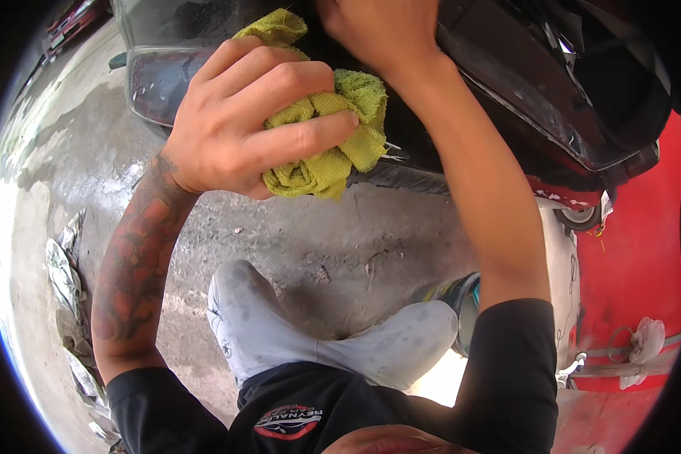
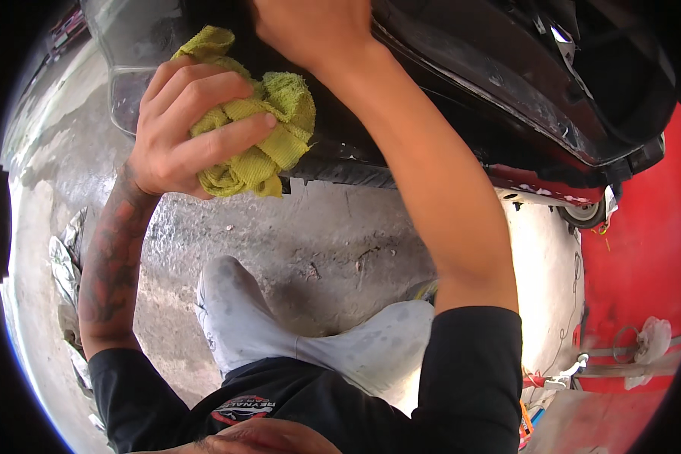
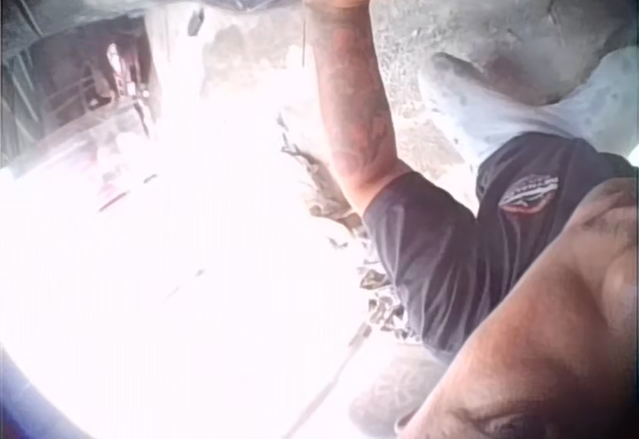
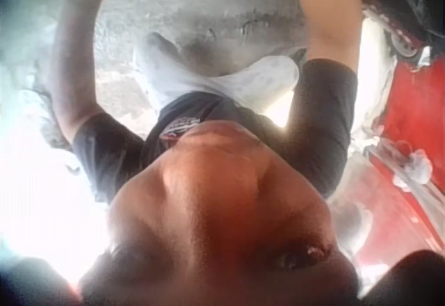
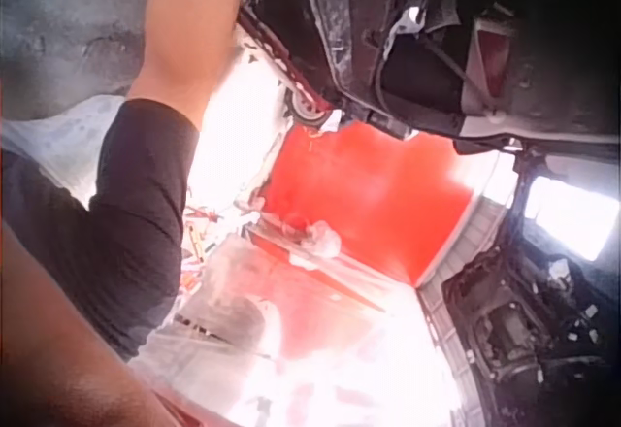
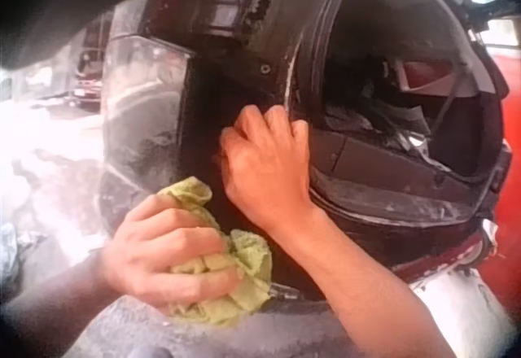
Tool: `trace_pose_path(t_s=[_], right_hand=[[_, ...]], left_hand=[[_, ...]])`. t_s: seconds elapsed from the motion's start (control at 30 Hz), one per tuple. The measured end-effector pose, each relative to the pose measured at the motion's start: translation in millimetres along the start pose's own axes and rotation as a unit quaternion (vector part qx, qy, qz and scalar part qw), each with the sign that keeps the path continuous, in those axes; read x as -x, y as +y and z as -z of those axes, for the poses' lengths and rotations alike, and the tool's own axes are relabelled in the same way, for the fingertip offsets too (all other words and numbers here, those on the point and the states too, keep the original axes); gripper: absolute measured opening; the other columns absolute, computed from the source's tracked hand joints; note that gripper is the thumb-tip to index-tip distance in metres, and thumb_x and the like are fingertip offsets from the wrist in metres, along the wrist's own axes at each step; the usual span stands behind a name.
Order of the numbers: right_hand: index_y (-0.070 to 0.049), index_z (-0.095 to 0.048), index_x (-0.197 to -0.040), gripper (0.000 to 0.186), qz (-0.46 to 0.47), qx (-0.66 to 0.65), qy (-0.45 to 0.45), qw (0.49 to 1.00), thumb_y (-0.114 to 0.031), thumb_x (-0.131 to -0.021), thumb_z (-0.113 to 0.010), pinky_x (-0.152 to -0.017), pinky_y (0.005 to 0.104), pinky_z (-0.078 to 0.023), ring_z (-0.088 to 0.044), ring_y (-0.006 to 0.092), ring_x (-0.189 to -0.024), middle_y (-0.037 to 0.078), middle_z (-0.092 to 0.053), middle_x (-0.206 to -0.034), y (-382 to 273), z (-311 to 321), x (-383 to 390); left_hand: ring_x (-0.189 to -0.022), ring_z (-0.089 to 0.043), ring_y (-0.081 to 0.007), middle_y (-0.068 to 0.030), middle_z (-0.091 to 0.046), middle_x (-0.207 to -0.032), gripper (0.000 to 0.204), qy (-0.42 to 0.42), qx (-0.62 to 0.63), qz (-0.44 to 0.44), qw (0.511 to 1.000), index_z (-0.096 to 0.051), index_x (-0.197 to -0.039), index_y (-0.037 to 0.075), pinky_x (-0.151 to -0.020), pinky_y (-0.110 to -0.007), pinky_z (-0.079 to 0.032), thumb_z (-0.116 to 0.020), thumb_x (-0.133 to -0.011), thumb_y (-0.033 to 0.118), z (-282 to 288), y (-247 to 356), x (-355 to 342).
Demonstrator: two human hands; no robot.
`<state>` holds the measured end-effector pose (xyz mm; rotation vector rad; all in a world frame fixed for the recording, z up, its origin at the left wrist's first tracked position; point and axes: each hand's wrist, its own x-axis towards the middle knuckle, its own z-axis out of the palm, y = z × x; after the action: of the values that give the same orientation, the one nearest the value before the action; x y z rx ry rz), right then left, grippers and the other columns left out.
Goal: Wet sanding a car bumper area using a sanding block and water from a bucket.
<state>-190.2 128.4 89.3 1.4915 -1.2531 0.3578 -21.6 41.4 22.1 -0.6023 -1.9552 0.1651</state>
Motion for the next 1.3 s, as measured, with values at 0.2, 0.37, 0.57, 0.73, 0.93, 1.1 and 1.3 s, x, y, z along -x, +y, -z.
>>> trace_pose_path(t_s=[0.2,0.37,0.57,0.73,0.93,1.1,1.3], right_hand=[[-0.008,-0.070,-0.081,0.010,0.019,0.014,-0.041,0.999,-0.014,-0.077,-0.063,-0.076,0.0416,-0.037,-0.051,0.0268,-0.093,0.006,-0.058,-0.093,-5.0,-1.7,-6.1],[-0.009,-0.070,-0.082,0.009,0.009,0.028,-0.059,0.998,-0.012,-0.077,-0.064,-0.075,0.0408,-0.036,-0.050,0.0257,-0.091,0.005,-0.057,-0.093,-3.9,0.9,4.3],[-0.017,-0.066,-0.086,0.027,-0.032,0.125,-0.140,0.982,-0.037,-0.075,-0.081,-0.074,0.0394,-0.038,-0.054,0.0230,-0.090,0.001,-0.055,-0.094,69.5,56.9,97.3],[-0.009,-0.066,-0.091,0.028,-0.135,0.221,-0.213,0.942,-0.032,-0.080,-0.078,-0.079,0.0440,-0.047,-0.060,0.0326,-0.088,0.008,-0.061,-0.091,138.8,169.4,170.7],[-0.001,-0.059,-0.097,0.019,-0.411,0.179,-0.157,0.880,-0.017,-0.092,-0.069,-0.081,0.0430,-0.047,-0.060,0.0390,-0.092,0.018,-0.061,-0.096,101.8,316.2,284.6],[-0.003,-0.051,-0.112,0.017,-0.577,0.221,-0.310,0.723,-0.006,-0.096,-0.056,-0.083,0.0473,-0.047,-0.059,0.0444,-0.096,0.022,-0.059,-0.105,23.7,426.9,448.2],[-0.007,-0.051,-0.115,0.031,-0.703,0.069,-0.464,0.535,0.003,-0.086,-0.054,-0.084,0.0508,-0.049,-0.062,0.0447,-0.105,0.024,-0.064,-0.109,-51.9,433.1,599.0]], left_hand=[[-0.090,-0.064,-0.0292,-0.0080,-0.064,-0.105,0.052,0.001,0.007,-0.005,1.000,-0.071,-0.111,0.018,-0.076,-0.040,-0.048,-0.081,-0.063,0.034,0.3,-2.9,2.3],[-0.091,-0.065,-0.0287,-0.0078,-0.064,-0.106,0.053,-0.001,0.010,0.003,1.000,-0.070,-0.111,0.017,-0.078,-0.041,-0.049,-0.082,-0.063,0.033,2.8,-1.6,3.4],[-0.092,-0.065,-0.0289,-0.0086,-0.065,-0.107,0.054,0.000,0.017,0.007,1.000,-0.070,-0.111,0.016,-0.082,-0.042,-0.051,-0.086,-0.062,0.032,4.7,-3.1,1.5],[-0.095,-0.065,-0.0267,-0.0067,-0.065,-0.110,0.052,0.013,0.017,0.004,1.000,-0.069,-0.112,0.020,-0.084,-0.041,-0.050,-0.082,-0.065,0.039,11.0,-4.3,1.9],[-0.103,-0.068,-0.0274,-0.0099,-0.067,-0.123,0.050,-0.037,-0.094,0.084,0.991,-0.070,-0.117,0.019,-0.088,-0.039,-0.051,-0.086,-0.069,0.028,11.9,7.5,-10.5],[-0.097,-0.071,-0.0299,-0.0066,-0.066,-0.120,0.048,-0.150,-0.209,0.217,0.942,-0.067,-0.119,0.022,-0.079,-0.041,-0.056,-0.081,-0.074,0.014,-31.6,16.2,-65.9],[-0.086,-0.070,-0.0365,-0.0107,-0.063,-0.096,0.038,-0.247,-0.122,0.222,0.935,-0.060,-0.108,0.015,-0.068,-0.048,-0.057,-0.080,-0.075,0.013,-103.0,21.7,-124.2]])
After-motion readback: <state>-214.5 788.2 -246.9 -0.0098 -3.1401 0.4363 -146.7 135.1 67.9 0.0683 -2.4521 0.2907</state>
